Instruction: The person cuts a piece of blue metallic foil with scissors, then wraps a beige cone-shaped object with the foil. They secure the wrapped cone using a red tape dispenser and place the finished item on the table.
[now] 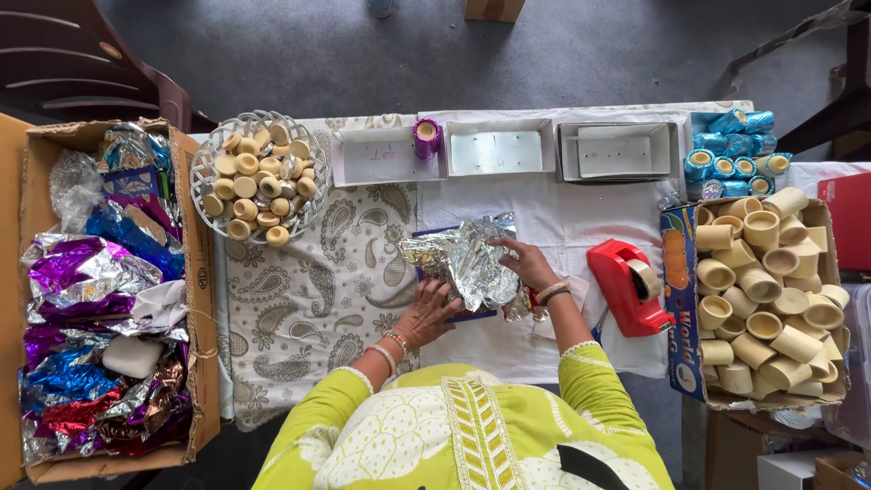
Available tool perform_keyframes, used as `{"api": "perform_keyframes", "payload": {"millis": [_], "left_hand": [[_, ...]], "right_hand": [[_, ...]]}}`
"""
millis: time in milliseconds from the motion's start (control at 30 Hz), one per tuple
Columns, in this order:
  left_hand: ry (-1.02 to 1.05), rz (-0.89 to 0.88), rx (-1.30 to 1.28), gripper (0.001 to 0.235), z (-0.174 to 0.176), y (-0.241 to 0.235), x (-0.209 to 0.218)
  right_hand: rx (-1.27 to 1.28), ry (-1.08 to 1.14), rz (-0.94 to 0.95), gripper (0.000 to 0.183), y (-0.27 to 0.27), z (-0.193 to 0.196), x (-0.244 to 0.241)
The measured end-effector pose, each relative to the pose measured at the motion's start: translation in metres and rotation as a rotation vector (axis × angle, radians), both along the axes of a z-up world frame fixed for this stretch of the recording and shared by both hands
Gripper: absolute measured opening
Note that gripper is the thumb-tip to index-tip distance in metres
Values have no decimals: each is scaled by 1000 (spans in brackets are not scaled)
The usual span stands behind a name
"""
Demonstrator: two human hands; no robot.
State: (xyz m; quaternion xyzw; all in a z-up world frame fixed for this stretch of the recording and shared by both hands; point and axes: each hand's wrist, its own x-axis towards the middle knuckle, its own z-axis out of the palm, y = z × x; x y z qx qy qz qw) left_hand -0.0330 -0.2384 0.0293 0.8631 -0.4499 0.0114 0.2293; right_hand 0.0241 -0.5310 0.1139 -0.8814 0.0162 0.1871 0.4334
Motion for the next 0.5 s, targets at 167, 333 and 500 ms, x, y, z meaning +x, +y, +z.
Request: {"api": "perform_keyframes", "payload": {"millis": [167,333,500], "left_hand": [[18,71,-121,52,-10,-22,21],[37,30,33,29,-9,4,51],[-37,-19,126,20,-12,60,39]], "right_hand": [[87,-59,45,46,16,-16,4],[145,-94,70,46,1,-19,7],[-140,-19,1,48,-33,-10,9]]}}
